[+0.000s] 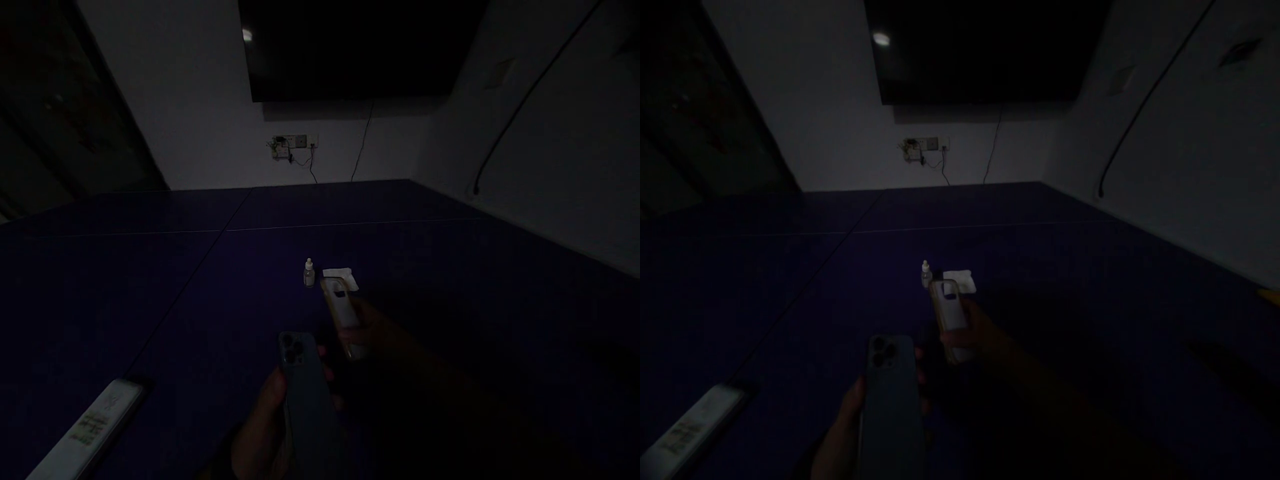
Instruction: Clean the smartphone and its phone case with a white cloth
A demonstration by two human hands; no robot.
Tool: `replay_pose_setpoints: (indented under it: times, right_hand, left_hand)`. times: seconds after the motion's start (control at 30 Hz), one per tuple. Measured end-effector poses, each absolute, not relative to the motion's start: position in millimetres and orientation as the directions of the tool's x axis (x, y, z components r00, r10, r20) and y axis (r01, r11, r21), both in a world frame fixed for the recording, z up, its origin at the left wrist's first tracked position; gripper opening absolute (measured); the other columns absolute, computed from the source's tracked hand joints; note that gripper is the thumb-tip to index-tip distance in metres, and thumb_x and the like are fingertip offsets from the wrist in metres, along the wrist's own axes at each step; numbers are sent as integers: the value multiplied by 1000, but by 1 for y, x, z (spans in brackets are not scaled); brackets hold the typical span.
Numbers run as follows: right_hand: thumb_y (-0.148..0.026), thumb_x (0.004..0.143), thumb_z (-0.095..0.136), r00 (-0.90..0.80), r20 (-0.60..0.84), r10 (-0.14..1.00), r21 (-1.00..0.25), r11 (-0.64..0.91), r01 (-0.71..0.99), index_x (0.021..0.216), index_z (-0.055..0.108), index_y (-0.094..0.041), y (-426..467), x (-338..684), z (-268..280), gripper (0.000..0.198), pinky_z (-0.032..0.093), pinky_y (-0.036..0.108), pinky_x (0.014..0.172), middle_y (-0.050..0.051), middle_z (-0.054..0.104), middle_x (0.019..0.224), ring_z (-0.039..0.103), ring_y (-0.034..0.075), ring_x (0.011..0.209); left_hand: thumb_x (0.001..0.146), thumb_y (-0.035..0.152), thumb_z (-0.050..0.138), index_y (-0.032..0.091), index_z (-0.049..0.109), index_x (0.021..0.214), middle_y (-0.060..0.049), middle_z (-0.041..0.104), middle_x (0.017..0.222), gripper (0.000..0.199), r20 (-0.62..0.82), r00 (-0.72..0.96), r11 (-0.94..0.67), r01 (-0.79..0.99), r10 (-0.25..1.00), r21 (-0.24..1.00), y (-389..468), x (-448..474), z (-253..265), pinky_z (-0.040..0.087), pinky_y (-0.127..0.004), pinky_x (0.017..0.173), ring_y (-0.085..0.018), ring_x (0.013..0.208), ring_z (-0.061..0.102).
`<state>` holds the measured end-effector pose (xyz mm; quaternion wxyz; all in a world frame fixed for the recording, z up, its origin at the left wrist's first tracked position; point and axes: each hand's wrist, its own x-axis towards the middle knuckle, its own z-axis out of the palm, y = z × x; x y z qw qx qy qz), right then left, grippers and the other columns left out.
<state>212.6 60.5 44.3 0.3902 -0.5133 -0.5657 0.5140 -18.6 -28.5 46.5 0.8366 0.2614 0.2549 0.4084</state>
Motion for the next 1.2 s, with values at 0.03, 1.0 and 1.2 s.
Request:
replay_pose_setpoints:
  times: [0.03, 1.0, 1.2]
  right_hand:
    - [-32, 67, 82, -87, -124, 988, -992, -121, 41, 130, 53, -22, 52, 223, 43, 71, 60, 46, 74, 13, 71, 118, 72, 33, 100]
    - [-45, 97, 56, 95, 246, 965, -945, 261, -200, 126, 51, -29, 4, 196, 12, 34, 51, 40, 98, 8, 66, 121, 63, 24, 115]
    - [-36, 90, 60, 123, 168, 978, -937, 197, -290, 114, 53, -29, 7, 197, 17, 26, 54, 37, 87, 3, 69, 105, 66, 22, 98]
  left_hand:
    - [80, 69, 72, 29, 61, 128, -10, 69, 121, 63, -230, 498, 500, -517, 836, 695, -24, -17, 52, 56, -41, 82, -30, 102, 70]
    - [79, 39, 77, 27, 52, 134, -9, 52, 126, 62, 236, 169, -290, 530, 957, 797, 18, 61, 95, 53, -45, 90, -28, 104, 64]
    - [81, 38, 75, 24, 42, 141, -11, 50, 130, 70, 356, 99, -353, 521, 929, 777, 19, 66, 90, 49, -49, 100, -32, 120, 56]
